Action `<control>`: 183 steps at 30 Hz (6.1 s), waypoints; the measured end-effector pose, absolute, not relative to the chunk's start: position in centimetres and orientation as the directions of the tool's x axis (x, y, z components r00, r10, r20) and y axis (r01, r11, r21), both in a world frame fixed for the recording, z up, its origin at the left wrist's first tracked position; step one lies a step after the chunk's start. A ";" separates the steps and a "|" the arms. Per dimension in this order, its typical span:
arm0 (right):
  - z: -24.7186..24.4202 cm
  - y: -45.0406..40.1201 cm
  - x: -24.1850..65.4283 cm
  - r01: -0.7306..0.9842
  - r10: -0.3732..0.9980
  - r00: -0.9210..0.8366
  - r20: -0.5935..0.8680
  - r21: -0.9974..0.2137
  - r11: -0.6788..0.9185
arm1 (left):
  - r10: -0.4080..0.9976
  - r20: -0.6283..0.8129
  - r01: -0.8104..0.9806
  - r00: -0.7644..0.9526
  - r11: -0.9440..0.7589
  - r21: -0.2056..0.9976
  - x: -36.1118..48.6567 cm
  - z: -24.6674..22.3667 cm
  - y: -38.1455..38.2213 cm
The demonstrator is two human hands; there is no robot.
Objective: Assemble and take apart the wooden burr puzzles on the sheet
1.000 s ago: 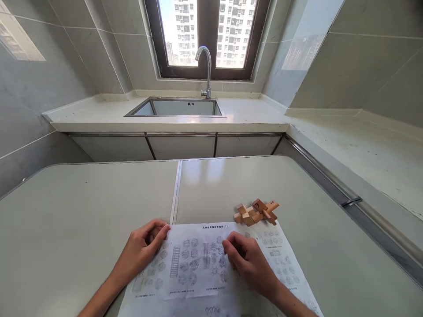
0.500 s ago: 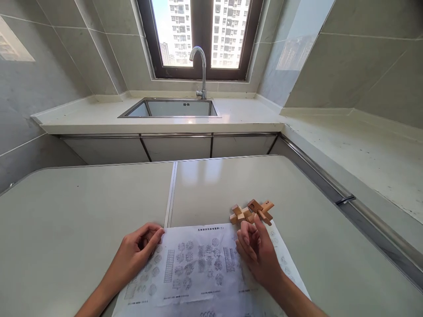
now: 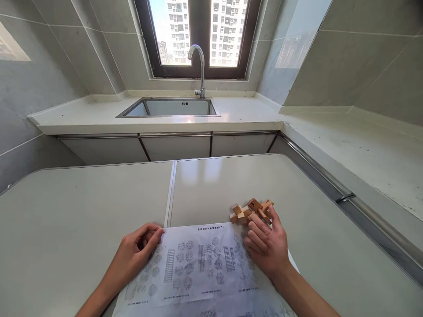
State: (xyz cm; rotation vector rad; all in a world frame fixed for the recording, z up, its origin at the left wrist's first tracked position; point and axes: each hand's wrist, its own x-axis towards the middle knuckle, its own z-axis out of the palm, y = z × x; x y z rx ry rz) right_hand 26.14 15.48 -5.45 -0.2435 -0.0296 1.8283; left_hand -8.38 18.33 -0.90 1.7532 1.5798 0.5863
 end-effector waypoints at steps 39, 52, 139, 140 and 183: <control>-4.7 15.2 26.6 -0.944 0.981 -0.143 -0.133 -0.281 -0.175 | 0.978 -0.075 0.628 0.192 -0.064 0.775 -8.3 -1.2 18.0; -4.7 13.8 24.1 -0.462 0.980 -0.175 -0.095 -0.871 -0.167 | 0.975 -0.075 0.647 0.208 -0.080 0.758 -8.3 -1.1 17.9; -6.0 8.4 19.2 0.399 0.693 -0.590 0.413 -0.597 0.696 | 0.661 0.473 0.240 0.583 -0.696 0.676 -2.8 -1.8 10.1; -6.0 8.3 19.2 0.403 0.695 -0.592 0.408 -0.597 0.694 | 0.661 0.474 0.237 0.582 -0.696 0.678 -2.7 -1.8 10.1; -3.6 9.7 19.1 0.380 0.710 -0.481 0.515 -0.607 0.698 | 0.795 0.467 0.225 0.387 -0.572 0.789 -2.4 -1.8 9.7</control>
